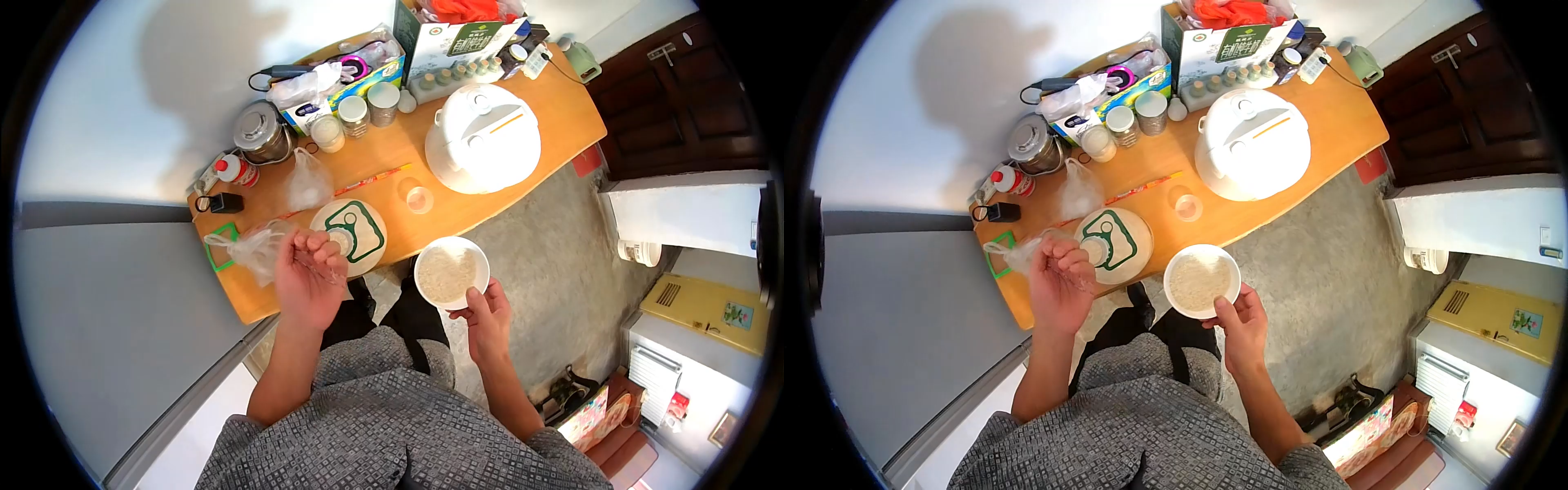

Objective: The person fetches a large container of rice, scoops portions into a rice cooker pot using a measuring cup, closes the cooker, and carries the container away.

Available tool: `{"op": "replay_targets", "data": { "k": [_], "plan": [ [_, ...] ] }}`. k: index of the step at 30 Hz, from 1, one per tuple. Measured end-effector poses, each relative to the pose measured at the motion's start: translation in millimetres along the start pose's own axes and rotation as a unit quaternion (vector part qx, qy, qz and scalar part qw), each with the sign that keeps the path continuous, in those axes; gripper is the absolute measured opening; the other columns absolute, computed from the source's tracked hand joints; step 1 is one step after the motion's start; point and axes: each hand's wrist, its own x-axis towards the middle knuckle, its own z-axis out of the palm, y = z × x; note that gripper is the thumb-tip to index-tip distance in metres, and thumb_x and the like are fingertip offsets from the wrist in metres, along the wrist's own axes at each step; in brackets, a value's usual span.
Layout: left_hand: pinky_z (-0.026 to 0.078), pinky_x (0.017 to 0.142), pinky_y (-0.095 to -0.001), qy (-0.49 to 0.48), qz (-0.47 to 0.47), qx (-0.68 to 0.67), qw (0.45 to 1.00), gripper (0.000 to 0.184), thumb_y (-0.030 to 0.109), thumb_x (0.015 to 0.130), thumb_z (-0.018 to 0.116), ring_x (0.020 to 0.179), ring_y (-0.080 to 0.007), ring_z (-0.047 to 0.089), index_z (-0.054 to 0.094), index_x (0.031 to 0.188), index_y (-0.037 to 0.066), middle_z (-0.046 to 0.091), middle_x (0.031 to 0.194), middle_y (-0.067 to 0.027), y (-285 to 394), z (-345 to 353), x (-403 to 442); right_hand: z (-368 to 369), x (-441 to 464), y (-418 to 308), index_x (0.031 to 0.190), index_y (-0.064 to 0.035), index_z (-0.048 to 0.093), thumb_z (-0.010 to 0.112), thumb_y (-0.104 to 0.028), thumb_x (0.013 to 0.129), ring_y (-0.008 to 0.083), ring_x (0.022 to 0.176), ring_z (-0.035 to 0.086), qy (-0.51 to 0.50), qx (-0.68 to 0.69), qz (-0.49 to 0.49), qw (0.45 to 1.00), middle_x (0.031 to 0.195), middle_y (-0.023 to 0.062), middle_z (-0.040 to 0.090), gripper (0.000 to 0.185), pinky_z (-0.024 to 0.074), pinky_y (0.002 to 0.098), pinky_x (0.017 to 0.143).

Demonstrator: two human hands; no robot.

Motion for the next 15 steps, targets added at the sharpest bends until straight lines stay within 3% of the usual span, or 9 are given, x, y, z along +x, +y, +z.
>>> {"op": "replay_targets", "data": {
  "k": [2, 4, 8, 15],
  "plan": [
    [0.05, 0.073, -0.0313, -0.011, 0.013, 0.004, 1.0, 0.023, 0.019, 0.1, 0.045, 0.074, -0.0142, 0.055, 0.055, 0.082, 0.009, 0.056, 0.079, -0.0029, 3.7, -1.3, 2.6, 9.7, -3.8, -4.2, 0.125, 0.0026, 0.049, 0.064, -0.007, 0.091, 0.0169, 0.086, 0.066, -0.024, -0.007, -0.008, 1.0, 0.105, 0.0123, 0.066, 0.038, 0.0575, 0.0292, 0.066],
    [0.054, 0.082, -0.0343, 0.053, 0.061, 0.06, 0.995, 0.022, 0.016, 0.099, 0.046, 0.08, -0.0186, 0.058, 0.055, 0.081, 0.007, 0.059, 0.081, -0.005, -0.7, -0.7, 3.7, 23.4, -10.9, -12.5, 0.126, 0.0028, 0.049, 0.064, -0.005, 0.091, 0.0166, 0.087, 0.066, -0.052, -0.005, -0.015, 0.999, 0.107, 0.0121, 0.065, 0.04, 0.0578, 0.0287, 0.066],
    [0.053, 0.091, -0.038, 0.09, 0.077, 0.067, 0.991, 0.024, 0.017, 0.098, 0.047, 0.084, -0.0225, 0.06, 0.054, 0.078, 0.006, 0.059, 0.081, -0.006, -14.8, -2.2, 6.0, 50.3, -20.8, -22.1, 0.13, 0.0039, 0.046, 0.066, 0.001, 0.088, 0.0149, 0.089, 0.066, -0.104, -0.022, -0.044, 0.993, 0.11, 0.0122, 0.063, 0.047, 0.0582, 0.0254, 0.067],
    [0.048, 0.098, -0.0428, 0.091, 0.076, 0.095, 0.988, 0.038, 0.032, 0.101, 0.046, 0.087, -0.0245, 0.063, 0.058, 0.072, 0.011, 0.062, 0.079, -0.0062, -23.0, -11.6, 1.7, 88.2, -33.9, -30.0, 0.133, 0.0043, 0.044, 0.067, 0.005, 0.086, 0.0147, 0.093, 0.066, -0.125, -0.08, -0.074, 0.986, 0.111, 0.0135, 0.062, 0.052, 0.0588, 0.0235, 0.068]
  ]
}}
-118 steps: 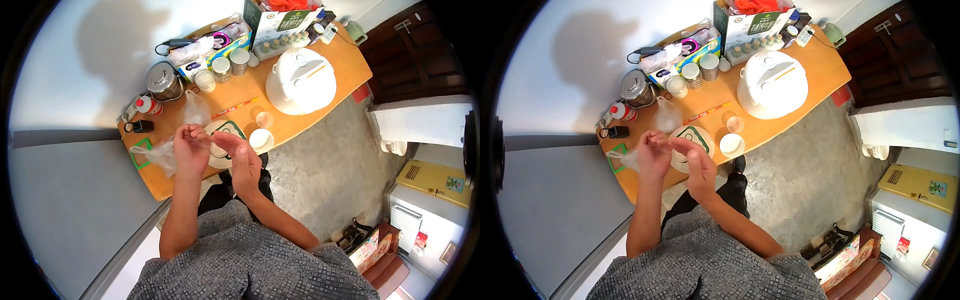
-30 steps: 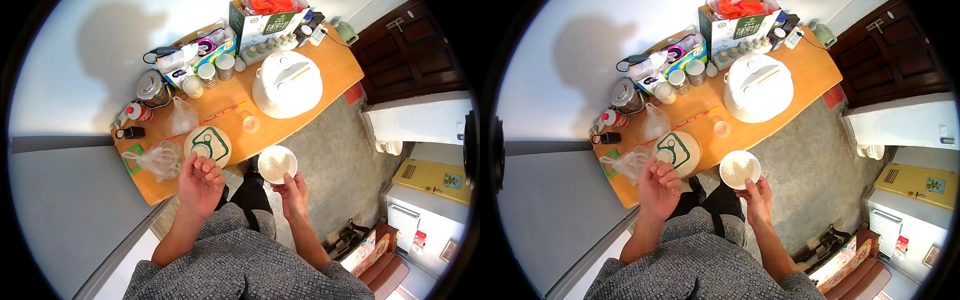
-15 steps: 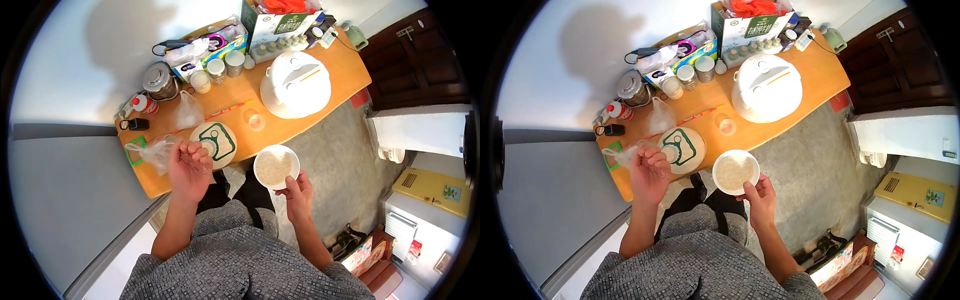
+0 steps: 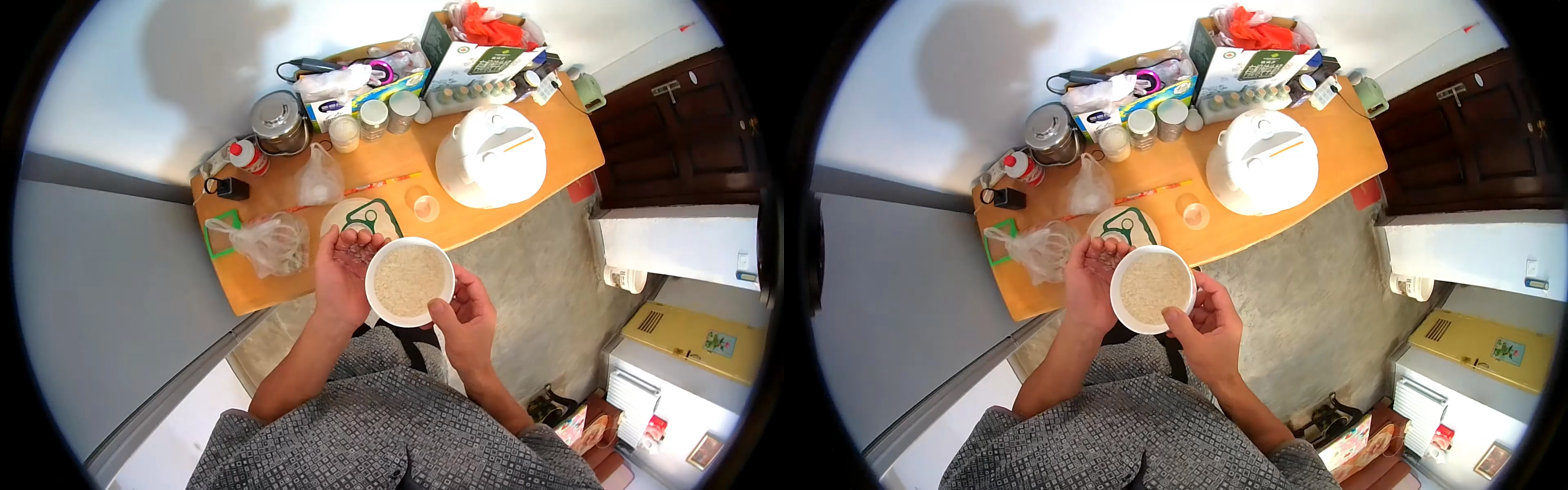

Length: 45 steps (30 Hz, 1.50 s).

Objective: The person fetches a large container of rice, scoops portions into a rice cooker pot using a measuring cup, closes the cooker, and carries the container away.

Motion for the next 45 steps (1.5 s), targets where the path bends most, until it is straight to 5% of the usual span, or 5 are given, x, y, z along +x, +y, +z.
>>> {"op": "replay_targets", "data": {
  "k": [7, 13, 17, 36, 45],
  "plan": [
    [0.053, 0.092, -0.0423, 0.018, -0.019, -0.025, 0.999, 0.037, 0.031, 0.101, 0.045, 0.085, -0.0246, 0.063, 0.059, 0.074, 0.011, 0.063, 0.079, -0.0067, 8.5, -7.6, -6.2, -17.0, -6.9, 21.7, 0.133, 0.0048, 0.045, 0.061, 0.001, 0.09, 0.0168, 0.092, 0.065, -0.002, 0.03, 0.014, 0.999, 0.115, 0.0151, 0.062, 0.047, 0.0596, 0.0267, 0.068],
    [0.055, 0.086, -0.0405, 0.031, -0.075, -0.026, 0.996, 0.034, 0.028, 0.102, 0.046, 0.084, -0.0242, 0.063, 0.057, 0.075, 0.009, 0.062, 0.079, -0.0065, -6.0, -6.6, -21.1, -50.8, -26.4, 35.0, 0.127, 0.0019, 0.049, 0.062, -0.026, 0.093, 0.022, 0.084, 0.067, 0.07, 0.113, 0.028, 0.991, 0.109, 0.014, 0.064, 0.046, 0.0572, 0.0349, 0.063],
    [0.053, 0.089, -0.0437, -0.007, -0.143, -0.022, 0.989, 0.042, 0.033, 0.104, 0.04, 0.085, -0.0251, 0.064, 0.059, 0.075, 0.009, 0.064, 0.079, -0.0074, -27.8, -15.3, -23.6, -78.3, -32.1, 37.9, 0.127, 0.0011, 0.048, 0.062, -0.031, 0.093, 0.0222, 0.081, 0.067, 0.132, 0.102, 0.048, 0.985, 0.106, 0.0138, 0.065, 0.049, 0.0561, 0.0341, 0.063],
    [0.052, 0.084, -0.0391, 0.078, -0.157, 0.006, 0.984, 0.037, 0.031, 0.103, 0.045, 0.08, -0.021, 0.061, 0.055, 0.074, 0.011, 0.061, 0.078, -0.0042, -130.6, 13.5, 15.1, -204.8, 7.1, 36.3, 0.126, 0.0009, 0.049, 0.06, -0.017, 0.093, 0.0208, 0.086, 0.067, 0.118, 0.089, 0.053, 0.988, 0.109, 0.0117, 0.064, 0.039, 0.0566, 0.0351, 0.062],
    [0.054, 0.088, -0.0409, 0.062, -0.118, -0.004, 0.991, 0.036, 0.031, 0.103, 0.045, 0.083, -0.0228, 0.063, 0.057, 0.076, 0.01, 0.061, 0.079, -0.0055, -131.6, 11.3, 26.7, -192.5, 9.4, 22.8, 0.133, 0.0024, 0.045, 0.062, -0.021, 0.092, 0.021, 0.111, 0.062, 0.091, 0.024, 0.014, 0.995, 0.123, 0.012, 0.06, 0.05, 0.0519, 0.0359, 0.093]
  ]
}}
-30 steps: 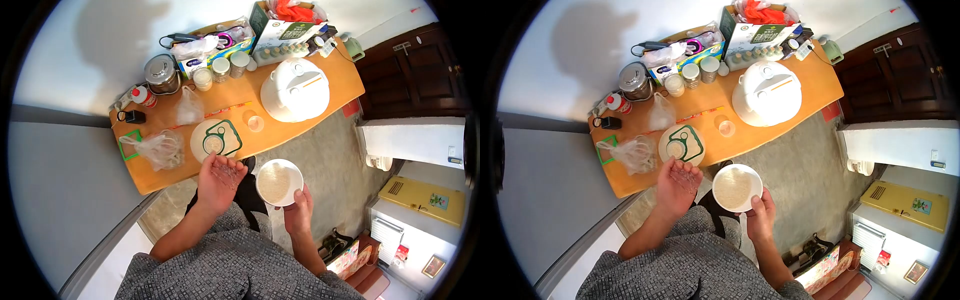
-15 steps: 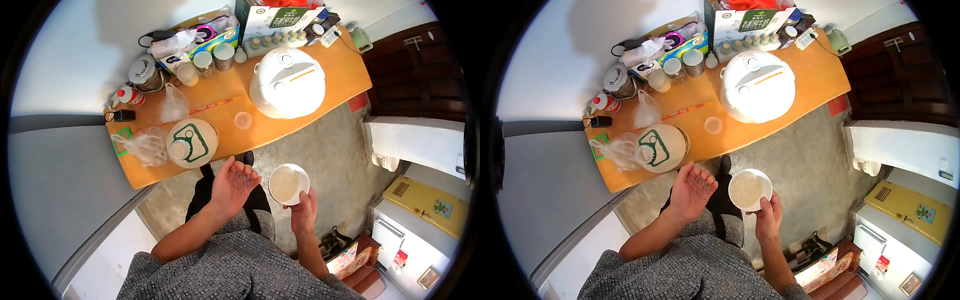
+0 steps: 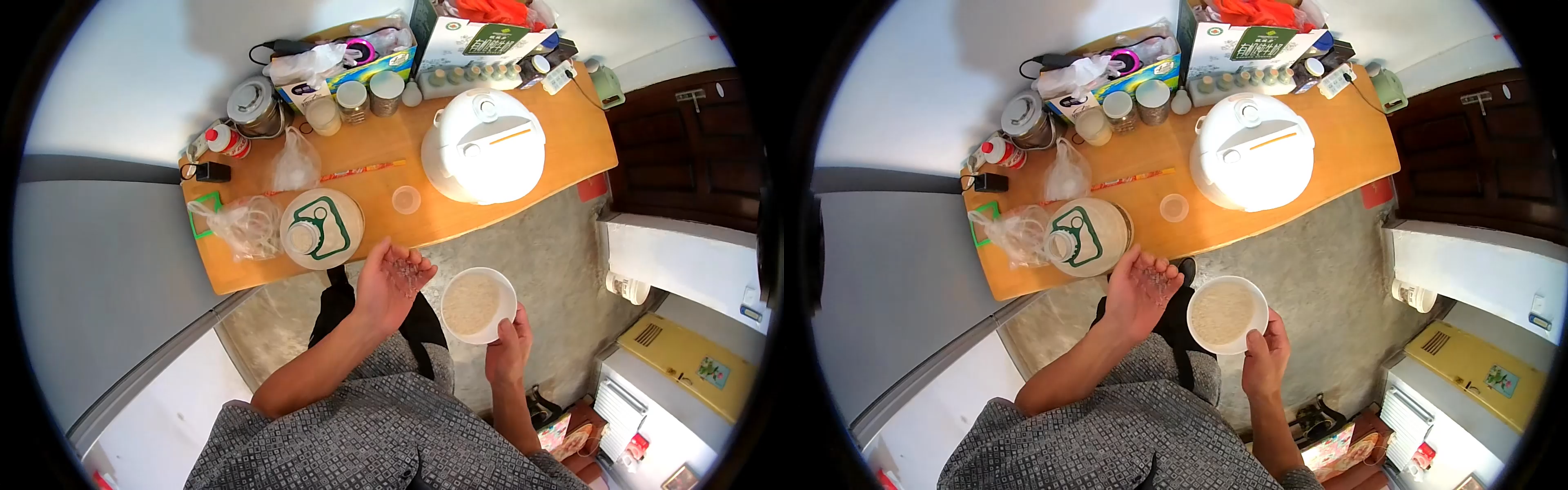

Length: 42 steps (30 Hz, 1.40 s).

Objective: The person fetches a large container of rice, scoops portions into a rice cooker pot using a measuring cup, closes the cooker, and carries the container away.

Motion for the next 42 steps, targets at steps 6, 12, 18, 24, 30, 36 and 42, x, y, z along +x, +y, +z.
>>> {"op": "replay_targets", "data": {
  "k": [6, 12, 18, 24, 30, 36, 42],
  "plan": [
    [0.054, 0.089, -0.0414, 0.022, 0.004, 0.006, 1.0, 0.035, 0.03, 0.102, 0.047, 0.082, -0.0221, 0.062, 0.055, 0.075, 0.01, 0.059, 0.078, -0.0051, 3.0, -19.0, 20.8, 18.1, -5.5, -2.7, 0.128, 0.0038, 0.051, 0.058, -0.005, 0.088, 0.017, 0.109, 0.059, 0.011, 0.041, 0.033, 0.999, 0.12, 0.0092, 0.061, 0.041, 0.0459, 0.033, 0.098],
    [0.053, 0.083, -0.0396, 0.032, 0.022, -0.027, 0.999, 0.036, 0.028, 0.101, 0.047, 0.075, -0.0228, 0.058, 0.053, 0.071, 0.009, 0.057, 0.074, -0.0062, 7.8, -31.4, 73.4, 5.8, -5.3, 16.7, 0.13, 0.0023, 0.049, 0.058, -0.006, 0.09, 0.0185, 0.104, 0.063, 0.011, 0.074, 0.077, 0.994, 0.118, 0.0102, 0.061, 0.041, 0.0555, 0.0351, 0.085],
    [0.052, 0.08, -0.0384, 0.039, 0.117, -0.029, 0.992, 0.035, 0.025, 0.1, 0.044, 0.074, -0.0229, 0.056, 0.052, 0.069, 0.009, 0.056, 0.073, -0.0069, 22.3, -50.2, 150.8, 0.1, 23.6, 51.6, 0.133, 0.0005, 0.046, 0.056, -0.007, 0.094, 0.0211, 0.097, 0.066, 0.041, 0.007, 0.103, 0.994, 0.118, 0.0117, 0.062, 0.041, 0.0584, 0.0347, 0.072],
    [0.052, 0.083, -0.0388, 0.022, 0.132, -0.021, 0.991, 0.035, 0.024, 0.1, 0.042, 0.078, -0.0229, 0.056, 0.053, 0.07, 0.009, 0.056, 0.075, -0.0072, 25.1, -61.5, 170.8, -8.7, 59.7, 68.5, 0.136, 0.0015, 0.044, 0.058, -0.009, 0.093, 0.0204, 0.099, 0.066, 0.043, -0.035, 0.129, 0.99, 0.119, 0.0125, 0.061, 0.046, 0.0595, 0.0338, 0.076],
    [0.051, 0.084, -0.0382, 0.025, 0.14, -0.022, 0.99, 0.034, 0.024, 0.1, 0.043, 0.08, -0.023, 0.056, 0.051, 0.071, 0.008, 0.055, 0.077, -0.0067, 21.4, -64.3, 184.6, -17.8, 78.2, 64.1, 0.138, 0.0018, 0.043, 0.059, -0.01, 0.092, 0.0208, 0.1, 0.066, 0.03, -0.038, 0.136, 0.989, 0.117, 0.0129, 0.063, 0.05, 0.0596, 0.034, 0.075],
    [0.051, 0.082, -0.0372, 0.003, 0.141, -0.03, 0.99, 0.031, 0.022, 0.1, 0.045, 0.079, -0.0218, 0.056, 0.05, 0.072, 0.008, 0.056, 0.078, -0.0066, 23.7, -50.6, 176.7, -25.0, 102.1, 75.6, 0.139, 0.0011, 0.043, 0.061, -0.014, 0.094, 0.0211, 0.097, 0.067, 0.022, -0.044, 0.153, 0.987, 0.114, 0.0138, 0.064, 0.051, 0.0593, 0.0334, 0.075],
    [0.051, 0.082, -0.0366, 0.02, 0.157, -0.035, 0.987, 0.032, 0.022, 0.1, 0.046, 0.079, -0.0209, 0.057, 0.051, 0.072, 0.008, 0.056, 0.078, -0.0065, 20.8, -39.8, 165.5, -19.8, 165.8, 155.2, 0.145, 0.0002, 0.038, 0.061, -0.013, 0.095, 0.018, 0.084, 0.068, 0.051, 0.016, 0.213, 0.976, 0.103, 0.0143, 0.067, 0.056, 0.0588, 0.0292, 0.072]
  ]
}}
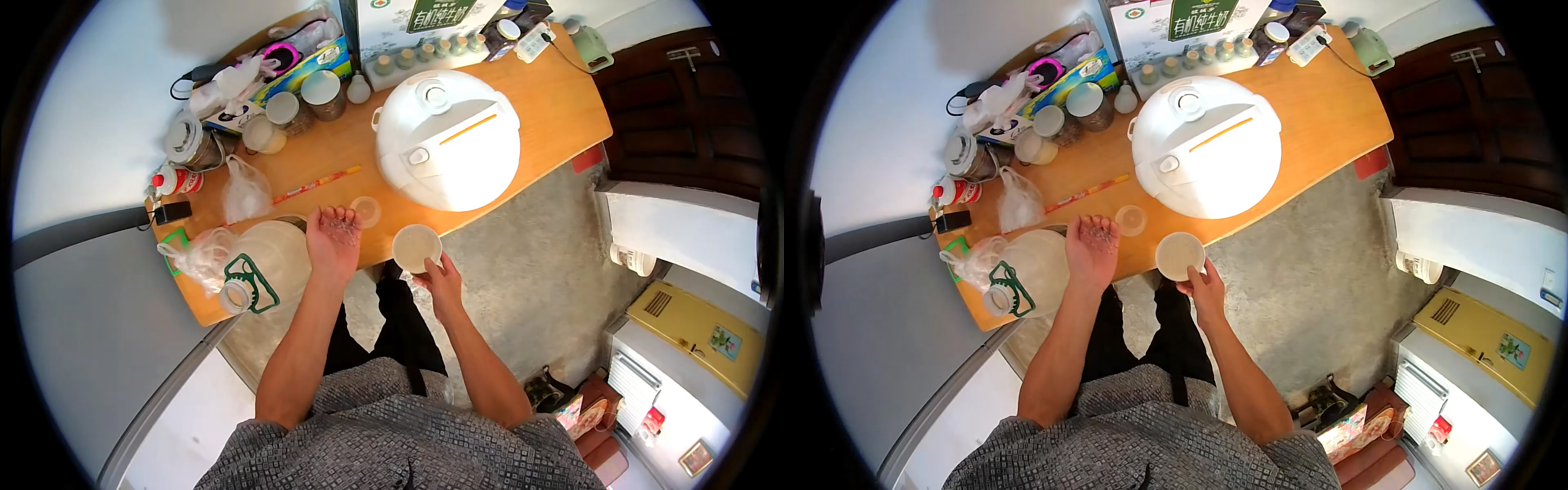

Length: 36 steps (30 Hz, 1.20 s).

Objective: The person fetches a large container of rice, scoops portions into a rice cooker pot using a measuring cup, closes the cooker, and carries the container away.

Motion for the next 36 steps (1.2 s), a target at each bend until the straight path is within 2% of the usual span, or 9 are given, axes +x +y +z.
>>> {"op": "replay_targets", "data": {
  "k": [5, 14, 16, 18, 21, 24, 26, 36],
  "plan": [
    [0.052, 0.083, -0.0369, -0.006, 0.0, 0.007, 1.0, 0.032, 0.023, 0.1, 0.046, 0.08, -0.0211, 0.058, 0.051, 0.072, 0.008, 0.058, 0.078, -0.0066, 7.7, -11.7, -1.8, 8.0, 47.7, 24.1, 0.148, -0.0053, 0.037, 0.055, -0.013, 0.1, 0.0197, 0.085, 0.067, -0.007, 0.059, 0.024, 0.998, 0.105, 0.0137, 0.065, 0.052, 0.0591, 0.0317, 0.078],
    [0.051, 0.085, -0.038, 0.027, 0.001, 0.014, 1.0, 0.034, 0.024, 0.1, 0.045, 0.08, -0.0223, 0.058, 0.054, 0.072, 0.008, 0.058, 0.078, -0.0067, 10.3, -28.6, 0.6, 11.4, 75.2, 30.0, 0.149, -0.0077, 0.035, 0.051, -0.011, 0.1, 0.0195, 0.094, 0.065, -0.021, 0.018, 0.023, 0.999, 0.107, 0.012, 0.06, 0.051, 0.0593, 0.0319, 0.085],
    [0.051, 0.086, -0.0381, 0.037, -0.002, 0.019, 0.999, 0.034, 0.025, 0.1, 0.045, 0.081, -0.0224, 0.057, 0.054, 0.072, 0.008, 0.058, 0.078, -0.0067, 7.8, -28.9, 2.6, 11.1, 73.3, 28.3, 0.149, -0.0075, 0.035, 0.052, -0.01, 0.1, 0.0197, 0.094, 0.065, -0.022, 0.018, 0.026, 0.999, 0.107, 0.0121, 0.06, 0.052, 0.0595, 0.0315, 0.084],
    [0.049, 0.088, -0.0379, 0.006, -0.007, 0.028, 1.0, 0.033, 0.026, 0.1, 0.046, 0.082, -0.0225, 0.056, 0.054, 0.073, 0.008, 0.057, 0.079, -0.0066, 4.3, -29.8, 6.5, 11.2, 72.5, 27.1, 0.148, -0.0073, 0.035, 0.053, -0.01, 0.099, 0.0198, 0.094, 0.065, -0.024, 0.018, 0.027, 0.999, 0.108, 0.0123, 0.06, 0.052, 0.0597, 0.0312, 0.084],
    [0.048, 0.09, -0.0377, 0.044, 0.002, 0.047, 0.998, 0.032, 0.026, 0.1, 0.046, 0.084, -0.0224, 0.055, 0.054, 0.075, 0.008, 0.057, 0.081, -0.0063, -3.3, -29.4, 18.4, 14.3, 71.4, 27.7, 0.147, -0.0075, 0.038, 0.055, -0.009, 0.098, 0.019, 0.093, 0.065, -0.012, 0.004, 0.02, 1.0, 0.106, 0.0117, 0.06, 0.052, 0.0598, 0.0293, 0.081],
    [0.048, 0.09, -0.0378, 0.025, 0.015, 0.051, 0.998, 0.032, 0.027, 0.101, 0.046, 0.085, -0.0223, 0.055, 0.054, 0.076, 0.008, 0.056, 0.082, -0.0062, -11.1, -30.6, 31.7, 18.0, 69.4, 26.5, 0.143, -0.0075, 0.043, 0.056, -0.01, 0.097, 0.0176, 0.091, 0.066, -0.008, -0.024, -0.008, 1.0, 0.105, 0.011, 0.061, 0.048, 0.0592, 0.0271, 0.077],
    [0.049, 0.09, -0.0378, 0.032, 0.017, 0.054, 0.998, 0.033, 0.028, 0.101, 0.046, 0.085, -0.0222, 0.055, 0.055, 0.076, 0.009, 0.057, 0.082, -0.0061, -14.7, -31.2, 37.8, 19.3, 69.9, 23.6, 0.139, -0.0036, 0.047, 0.058, -0.014, 0.097, 0.0183, 0.093, 0.066, 0.001, -0.108, -0.042, 0.993, 0.109, 0.0127, 0.062, 0.045, 0.0594, 0.03, 0.079],
    [0.051, 0.088, -0.0384, 0.047, 0.004, 0.08, 0.996, 0.039, 0.031, 0.102, 0.046, 0.084, -0.0229, 0.06, 0.057, 0.071, 0.009, 0.061, 0.081, -0.007, -26.0, -35.9, 39.2, 15.0, 74.7, 23.4, 0.138, -0.0022, 0.048, 0.054, -0.012, 0.098, 0.017, 0.088, 0.066, -0.011, -0.051, -0.003, 0.999, 0.105, 0.0111, 0.061, 0.042, 0.0595, 0.0292, 0.077]
  ]
}}
